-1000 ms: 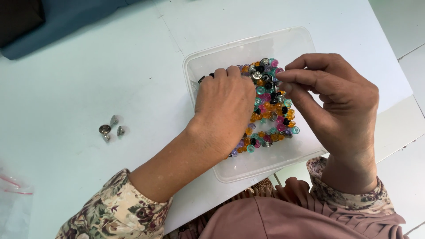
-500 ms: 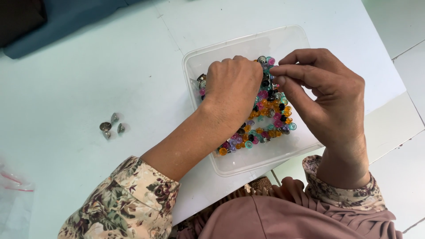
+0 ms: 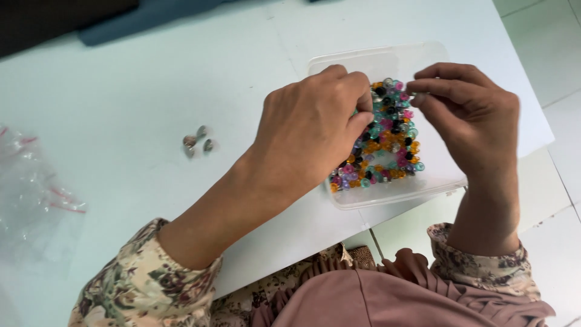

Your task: The person sorts colorful buttons from a plastic container onto a white table, then places them into small zip-lock bags. The process repeats with different button types, including dark and metallic ones, which are also bagged.

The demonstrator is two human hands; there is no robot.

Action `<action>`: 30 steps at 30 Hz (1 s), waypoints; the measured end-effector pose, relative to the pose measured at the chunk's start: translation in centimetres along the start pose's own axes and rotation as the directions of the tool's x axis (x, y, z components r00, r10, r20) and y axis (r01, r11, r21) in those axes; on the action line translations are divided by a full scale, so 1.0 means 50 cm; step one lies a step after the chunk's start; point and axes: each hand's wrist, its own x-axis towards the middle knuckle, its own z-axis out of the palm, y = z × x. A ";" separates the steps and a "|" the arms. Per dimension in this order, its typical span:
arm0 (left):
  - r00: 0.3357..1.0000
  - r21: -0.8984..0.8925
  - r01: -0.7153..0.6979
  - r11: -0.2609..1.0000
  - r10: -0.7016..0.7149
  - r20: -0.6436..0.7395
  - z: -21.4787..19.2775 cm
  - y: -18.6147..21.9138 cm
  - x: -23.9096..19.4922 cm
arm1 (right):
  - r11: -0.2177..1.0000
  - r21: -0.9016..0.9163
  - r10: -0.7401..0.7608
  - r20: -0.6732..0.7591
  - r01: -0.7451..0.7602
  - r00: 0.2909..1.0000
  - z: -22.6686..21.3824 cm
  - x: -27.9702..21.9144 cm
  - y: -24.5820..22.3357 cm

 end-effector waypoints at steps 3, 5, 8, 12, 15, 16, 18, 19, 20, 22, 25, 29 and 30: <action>0.997 -0.052 0.074 0.996 -0.074 0.000 -0.100 -0.025 -0.092 | 0.997 0.016 -0.079 -0.042 0.080 0.996 -0.004 -0.018 -0.040; 0.985 -0.040 0.173 0.984 -0.174 -0.011 -0.150 -0.052 -0.155 | 0.992 0.101 -0.073 -0.046 0.077 0.996 0.006 -0.049 -0.063; 0.943 -0.060 0.332 0.941 -0.333 -0.014 -0.191 -0.089 -0.239 | 0.967 0.252 -0.031 -0.065 0.046 0.997 0.034 -0.089 -0.108; 0.856 -0.141 0.513 0.847 -0.516 0.020 -0.182 -0.135 -0.312 | 0.965 0.136 -0.229 0.011 0.226 0.973 0.115 -0.085 -0.255; 0.799 -0.135 0.598 0.790 -0.602 0.014 -0.150 -0.159 -0.325 | 0.937 0.192 -0.323 0.159 0.291 0.933 0.199 -0.075 -0.269; 0.797 -0.139 0.599 0.788 -0.604 0.008 -0.137 -0.176 -0.326 | 0.935 0.193 -0.328 0.163 0.296 0.930 0.228 -0.066 -0.260; 0.796 -0.126 0.596 0.793 -0.604 -0.036 -0.109 -0.207 -0.326 | 0.932 0.262 -0.318 0.267 0.249 0.910 0.282 -0.047 -0.241; 0.796 -0.128 0.595 0.793 -0.604 -0.039 -0.109 -0.213 -0.327 | 0.932 0.261 -0.321 0.267 0.252 0.909 0.304 -0.039 -0.237; 0.837 -0.094 0.540 0.837 -0.545 -0.050 -0.109 -0.218 -0.328 | 0.948 0.288 -0.216 0.267 0.136 0.939 0.325 -0.029 -0.232; 0.871 -0.058 0.485 0.873 -0.488 -0.063 -0.108 -0.224 -0.329 | 0.948 0.318 -0.114 0.273 0.022 0.955 0.361 -0.014 -0.216; 0.882 -0.068 0.460 0.885 -0.464 -0.083 -0.102 -0.226 -0.334 | 0.974 0.224 -0.103 0.318 0.031 0.943 0.392 -0.005 -0.197; 0.893 -0.033 0.436 0.899 -0.437 -0.107 -0.098 -0.223 -0.338 | 0.983 0.170 -0.124 0.313 0.073 0.942 0.400 -0.007 -0.204; 0.895 -0.030 0.431 0.902 -0.431 -0.116 -0.097 -0.222 -0.335 | 0.983 0.162 -0.138 0.301 0.092 0.944 0.401 -0.006 -0.202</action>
